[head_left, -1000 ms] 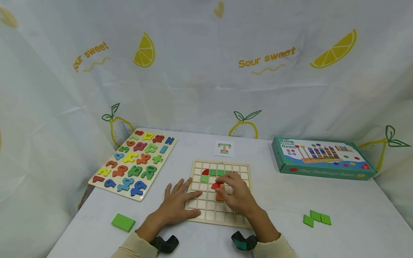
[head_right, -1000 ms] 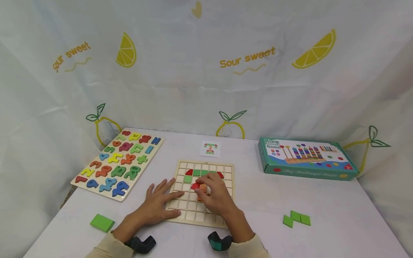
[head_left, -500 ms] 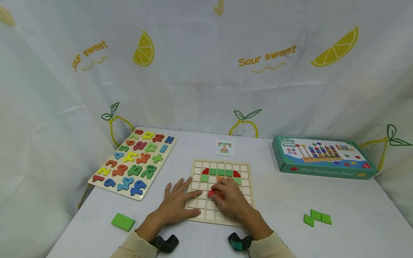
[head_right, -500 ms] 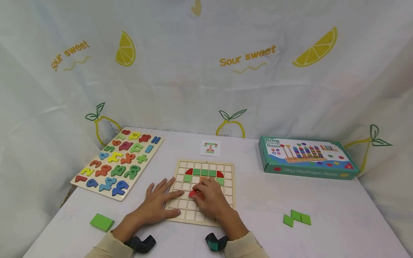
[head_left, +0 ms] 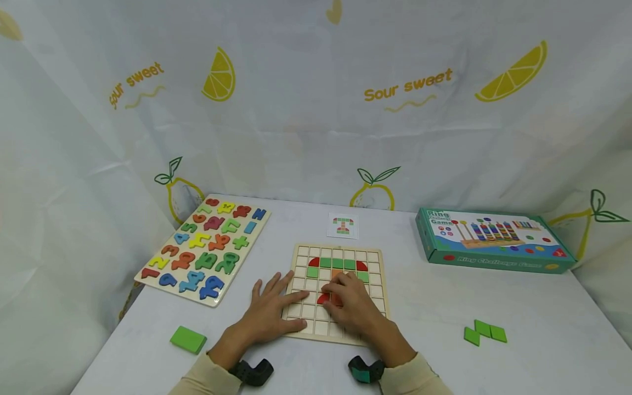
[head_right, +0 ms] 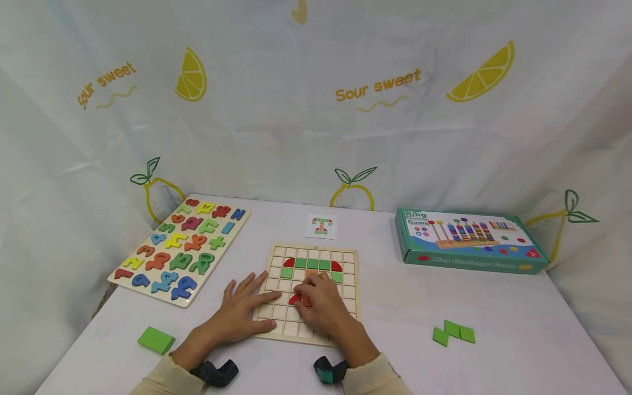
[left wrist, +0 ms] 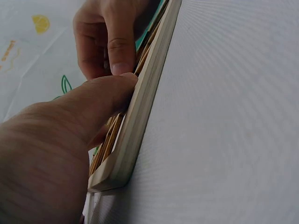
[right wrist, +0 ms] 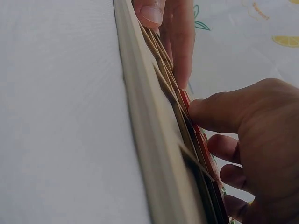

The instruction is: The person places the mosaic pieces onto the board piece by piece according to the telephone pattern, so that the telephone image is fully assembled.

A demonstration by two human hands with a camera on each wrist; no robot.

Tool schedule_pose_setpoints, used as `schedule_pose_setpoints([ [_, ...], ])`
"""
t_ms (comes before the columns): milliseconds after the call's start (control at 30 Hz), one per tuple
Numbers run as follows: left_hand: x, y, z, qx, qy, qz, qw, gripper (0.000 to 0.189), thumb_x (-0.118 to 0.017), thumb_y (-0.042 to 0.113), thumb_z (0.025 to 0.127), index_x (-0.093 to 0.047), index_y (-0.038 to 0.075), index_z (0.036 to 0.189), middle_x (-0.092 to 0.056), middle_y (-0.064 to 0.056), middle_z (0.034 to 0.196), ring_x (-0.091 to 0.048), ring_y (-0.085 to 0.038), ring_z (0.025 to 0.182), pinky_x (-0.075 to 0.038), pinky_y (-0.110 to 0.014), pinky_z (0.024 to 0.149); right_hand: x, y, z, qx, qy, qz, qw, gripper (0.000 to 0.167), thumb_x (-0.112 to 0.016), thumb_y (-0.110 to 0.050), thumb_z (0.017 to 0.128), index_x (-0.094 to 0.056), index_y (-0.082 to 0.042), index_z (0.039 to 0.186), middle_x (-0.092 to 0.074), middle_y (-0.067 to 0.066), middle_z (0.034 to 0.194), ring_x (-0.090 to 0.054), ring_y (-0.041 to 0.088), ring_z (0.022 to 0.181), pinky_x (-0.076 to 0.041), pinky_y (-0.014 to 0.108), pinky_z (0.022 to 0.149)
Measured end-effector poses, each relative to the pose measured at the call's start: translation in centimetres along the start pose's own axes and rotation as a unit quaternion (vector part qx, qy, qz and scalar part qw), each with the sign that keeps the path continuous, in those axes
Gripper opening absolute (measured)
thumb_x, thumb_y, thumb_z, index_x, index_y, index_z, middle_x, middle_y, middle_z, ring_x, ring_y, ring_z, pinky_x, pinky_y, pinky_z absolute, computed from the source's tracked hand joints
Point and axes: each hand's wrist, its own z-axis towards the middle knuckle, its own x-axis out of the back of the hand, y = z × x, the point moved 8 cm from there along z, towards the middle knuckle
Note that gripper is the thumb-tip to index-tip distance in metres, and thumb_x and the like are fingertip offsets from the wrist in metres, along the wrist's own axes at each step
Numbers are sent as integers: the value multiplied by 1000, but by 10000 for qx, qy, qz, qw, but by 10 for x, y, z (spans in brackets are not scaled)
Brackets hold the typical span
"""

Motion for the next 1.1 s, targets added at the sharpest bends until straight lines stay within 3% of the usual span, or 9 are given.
schedule_pose_setpoints([
  [200,-1,0,0,-34,37,-64,10000,65,-59,69,81,-58,33,135,-26,-8,156,-15,-36,142,-2,-68,103,16,-4,-1,38,337,266,9991,27,-76,-14,80,-72,-9,107,-58,-1,105,-47,19,100,-43,42,83],
  [367,-1,-1,0,-8,45,-86,10000,65,-60,68,80,-58,33,135,-26,-8,156,-15,-36,142,-2,-68,103,47,-10,-1,260,791,457,9955,31,-79,-8,78,-71,-5,108,-59,0,103,-48,19,96,-45,39,78],
  [567,0,0,0,15,30,-172,9998,64,-63,65,80,-58,32,135,-25,-8,156,-14,-37,142,-1,-68,103,86,-11,-9,87,906,513,9945,35,-79,-9,79,-69,-11,113,-57,-4,109,-46,16,101,-47,41,79],
  [1000,0,1,-1,47,-38,-180,9998,64,-64,64,81,-58,32,136,-25,-8,156,-14,-37,142,-2,-68,103,163,4,-49,-142,1187,-70,9928,48,-82,-7,75,-66,-12,120,-57,1,114,-45,19,110,-46,49,80],
  [1100,0,1,-1,43,-32,-145,9999,65,-63,65,81,-57,32,136,-25,-8,157,-14,-36,142,-2,-67,103,174,11,-59,-238,1194,-245,9923,50,-84,-8,73,-66,-14,120,-56,0,116,-45,18,110,-45,43,82],
])
